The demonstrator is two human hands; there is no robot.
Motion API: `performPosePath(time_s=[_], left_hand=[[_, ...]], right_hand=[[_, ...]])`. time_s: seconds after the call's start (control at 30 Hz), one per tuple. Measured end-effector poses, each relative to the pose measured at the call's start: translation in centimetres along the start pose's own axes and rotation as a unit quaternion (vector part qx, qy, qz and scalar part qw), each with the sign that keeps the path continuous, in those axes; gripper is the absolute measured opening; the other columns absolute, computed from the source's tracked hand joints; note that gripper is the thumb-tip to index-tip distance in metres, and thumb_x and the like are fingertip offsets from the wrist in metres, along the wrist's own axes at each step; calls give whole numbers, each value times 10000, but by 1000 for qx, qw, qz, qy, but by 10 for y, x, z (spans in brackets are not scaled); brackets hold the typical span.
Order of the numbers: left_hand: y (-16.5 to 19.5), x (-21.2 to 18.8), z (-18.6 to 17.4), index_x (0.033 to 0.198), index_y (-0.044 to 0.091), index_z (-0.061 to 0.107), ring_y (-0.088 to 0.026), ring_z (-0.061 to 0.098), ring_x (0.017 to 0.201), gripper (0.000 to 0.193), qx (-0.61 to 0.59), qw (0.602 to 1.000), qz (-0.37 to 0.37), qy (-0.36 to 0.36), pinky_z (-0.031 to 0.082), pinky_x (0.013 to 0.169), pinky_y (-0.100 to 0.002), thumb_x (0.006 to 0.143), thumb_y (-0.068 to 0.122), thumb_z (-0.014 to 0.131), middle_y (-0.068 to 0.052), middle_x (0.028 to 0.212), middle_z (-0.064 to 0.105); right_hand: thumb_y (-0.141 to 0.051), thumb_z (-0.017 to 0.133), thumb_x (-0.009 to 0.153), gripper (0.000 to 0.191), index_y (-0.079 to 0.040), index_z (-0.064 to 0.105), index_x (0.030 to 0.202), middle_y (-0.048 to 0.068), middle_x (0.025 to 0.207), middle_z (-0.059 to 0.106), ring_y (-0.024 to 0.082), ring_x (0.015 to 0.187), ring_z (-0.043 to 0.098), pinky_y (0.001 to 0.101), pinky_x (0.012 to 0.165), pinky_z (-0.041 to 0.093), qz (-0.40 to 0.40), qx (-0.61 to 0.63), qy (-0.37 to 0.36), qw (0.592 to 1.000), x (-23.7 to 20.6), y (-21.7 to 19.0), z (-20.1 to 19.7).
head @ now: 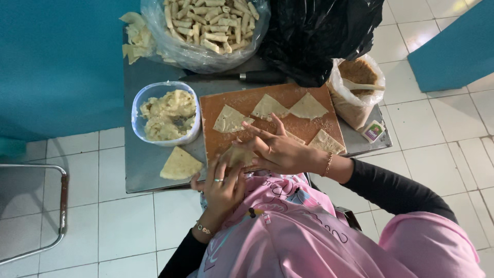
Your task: The person folds triangular pastry wrappers on a wooden board, spooning brown filling from a plastic bag onto each wrapper and pressing the dough pieces together to enclose the filling, working through a batch one at a time. A container of pale dough and a bag of finished rolled pastries sit on the table.
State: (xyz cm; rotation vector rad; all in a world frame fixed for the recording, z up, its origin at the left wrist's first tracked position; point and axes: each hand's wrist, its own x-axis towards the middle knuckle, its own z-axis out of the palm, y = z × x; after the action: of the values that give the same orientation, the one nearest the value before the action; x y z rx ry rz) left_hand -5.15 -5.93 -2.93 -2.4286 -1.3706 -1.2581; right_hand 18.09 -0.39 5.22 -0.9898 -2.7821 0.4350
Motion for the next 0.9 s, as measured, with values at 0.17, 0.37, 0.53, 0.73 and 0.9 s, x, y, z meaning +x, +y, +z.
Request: performPosePath(time_s=[0.17,0.37,0.53,0.73,0.9], left_hand=[[2,6,0,1163,179,752,-274,613,1275,253,51,999,12,-6,200,1053,-532,925,256,719,-47,1304,667],[2,7,1,1169,196,762,-284,610,1275,263,49,999,17,8,216,1047,-522,918,256,713,-55,1315,664],[2,6,1,1162,206,764,-286,609,1271,272,59,998,12,-9,220,1038,-526,899,251,713,-45,1307,668],[3,6,0,1171,206,752,-288,609,1267,277,51,999,12,-4,229,1026,-530,899,241,714,-43,1302,661],[2,7,0,1189,188,736,-303,607,1256,281,40,999,11,-7,259,1038,-537,913,237,712,-52,1313,660]], right_hand=[[-284,437,1078,291,-26,469,1210,16,1305,645,248,1618,230,749,1204,-19,42,42,-27,998,-5,4,-4],[-254,476,1034,412,-42,452,1386,43,1450,639,296,1548,238,767,1120,-98,-11,71,51,996,-6,5,-17],[-379,510,1046,560,-129,432,1541,179,1579,404,243,1532,287,768,1145,-43,-6,-35,76,996,0,0,-5],[-434,500,1039,427,-179,486,1381,-56,1583,469,177,1518,324,793,1145,40,-40,-120,77,989,-1,-2,8],[-438,530,1035,386,-144,515,1284,4,1574,478,182,1534,337,774,1150,24,-34,-118,61,991,-10,-9,-1]])
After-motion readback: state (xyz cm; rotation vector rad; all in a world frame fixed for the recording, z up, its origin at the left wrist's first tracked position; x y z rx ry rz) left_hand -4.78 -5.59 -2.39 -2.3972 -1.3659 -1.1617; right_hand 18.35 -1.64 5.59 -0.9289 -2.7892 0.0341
